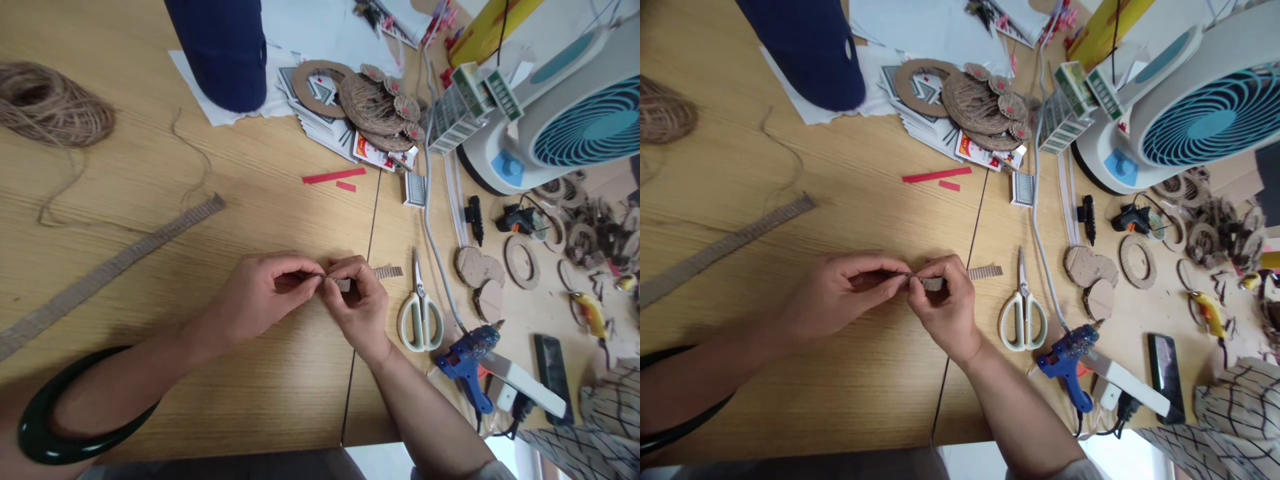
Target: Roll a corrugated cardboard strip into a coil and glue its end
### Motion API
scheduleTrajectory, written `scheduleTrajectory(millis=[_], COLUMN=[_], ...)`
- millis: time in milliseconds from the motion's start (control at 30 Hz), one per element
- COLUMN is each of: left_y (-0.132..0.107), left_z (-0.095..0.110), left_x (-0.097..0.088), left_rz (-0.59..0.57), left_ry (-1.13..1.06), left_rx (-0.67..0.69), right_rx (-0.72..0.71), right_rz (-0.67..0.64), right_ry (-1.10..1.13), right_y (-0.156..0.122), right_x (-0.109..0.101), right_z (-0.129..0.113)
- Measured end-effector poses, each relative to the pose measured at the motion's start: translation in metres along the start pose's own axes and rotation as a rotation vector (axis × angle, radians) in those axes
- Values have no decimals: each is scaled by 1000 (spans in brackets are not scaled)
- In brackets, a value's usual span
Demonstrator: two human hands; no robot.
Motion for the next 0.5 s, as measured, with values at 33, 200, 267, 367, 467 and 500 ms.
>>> scheduleTrajectory(millis=[33,200,267,367,467,500], left_y=[0,2,3,4,5,5], left_z=[1,3,0,-5,-8,-8], left_x=[0,1,2,4,4,3], left_rz=[-6,-56,-76,-113,-118,-109], left_ry=[2,-31,-59,-124,-151,-146], left_rx=[7,32,21,-8,-11,-6], right_rx=[-5,-14,-17,-14,-8,-5], right_rz=[3,19,26,26,18,11], right_ry=[8,-26,-42,-31,23,44], right_y=[0,-1,-2,-3,-3,-3], right_x=[0,-1,-1,-2,-2,-2], right_z=[0,-2,-3,-3,1,2])
Point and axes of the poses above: each hand's wrist, its own y-axis towards the middle knuckle, its own x-axis out of the palm, z = x × y, the point moved 9 cm from there along y, towards the middle knuckle, and after that the axes turned 13 degrees about -z, right-handed, at the moved point
